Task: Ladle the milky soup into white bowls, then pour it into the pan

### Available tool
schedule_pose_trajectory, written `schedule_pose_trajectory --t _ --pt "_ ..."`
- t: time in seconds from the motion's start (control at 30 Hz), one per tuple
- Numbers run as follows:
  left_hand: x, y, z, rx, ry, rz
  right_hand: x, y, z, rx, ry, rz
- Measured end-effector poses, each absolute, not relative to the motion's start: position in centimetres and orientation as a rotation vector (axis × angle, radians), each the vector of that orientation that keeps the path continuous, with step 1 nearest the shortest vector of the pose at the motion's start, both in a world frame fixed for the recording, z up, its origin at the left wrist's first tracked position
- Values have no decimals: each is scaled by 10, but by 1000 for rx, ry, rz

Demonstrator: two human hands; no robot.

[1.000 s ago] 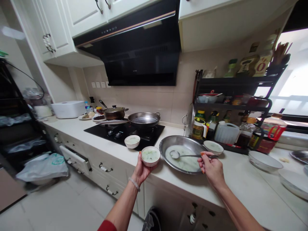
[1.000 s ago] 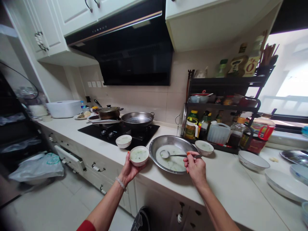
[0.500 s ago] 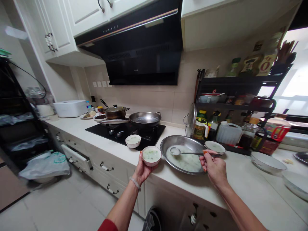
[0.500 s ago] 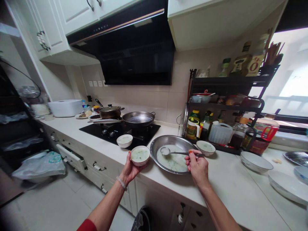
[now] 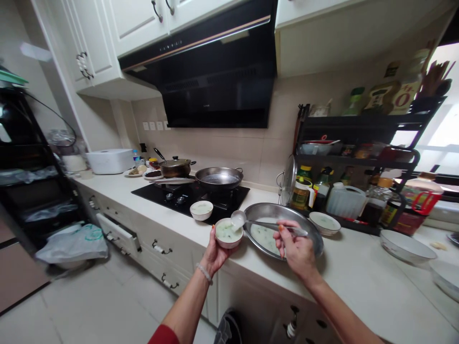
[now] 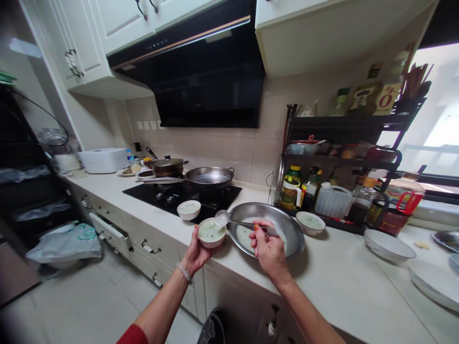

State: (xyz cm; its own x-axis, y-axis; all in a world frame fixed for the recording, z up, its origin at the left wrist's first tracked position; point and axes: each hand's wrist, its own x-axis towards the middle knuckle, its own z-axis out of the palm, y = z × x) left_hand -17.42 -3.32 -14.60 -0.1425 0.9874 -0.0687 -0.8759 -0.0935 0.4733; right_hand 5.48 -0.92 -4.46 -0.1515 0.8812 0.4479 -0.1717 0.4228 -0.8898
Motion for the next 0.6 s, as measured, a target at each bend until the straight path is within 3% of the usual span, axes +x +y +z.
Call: schedule_pose_trajectory --t 0.17,0.6 --pt "-176 -32 -149 338 479 1645 57 -16 -60 -603 -1613 972" --pt "-176 -33 -147 327 482 1645 86 12 -52 -771 -1194 1004"
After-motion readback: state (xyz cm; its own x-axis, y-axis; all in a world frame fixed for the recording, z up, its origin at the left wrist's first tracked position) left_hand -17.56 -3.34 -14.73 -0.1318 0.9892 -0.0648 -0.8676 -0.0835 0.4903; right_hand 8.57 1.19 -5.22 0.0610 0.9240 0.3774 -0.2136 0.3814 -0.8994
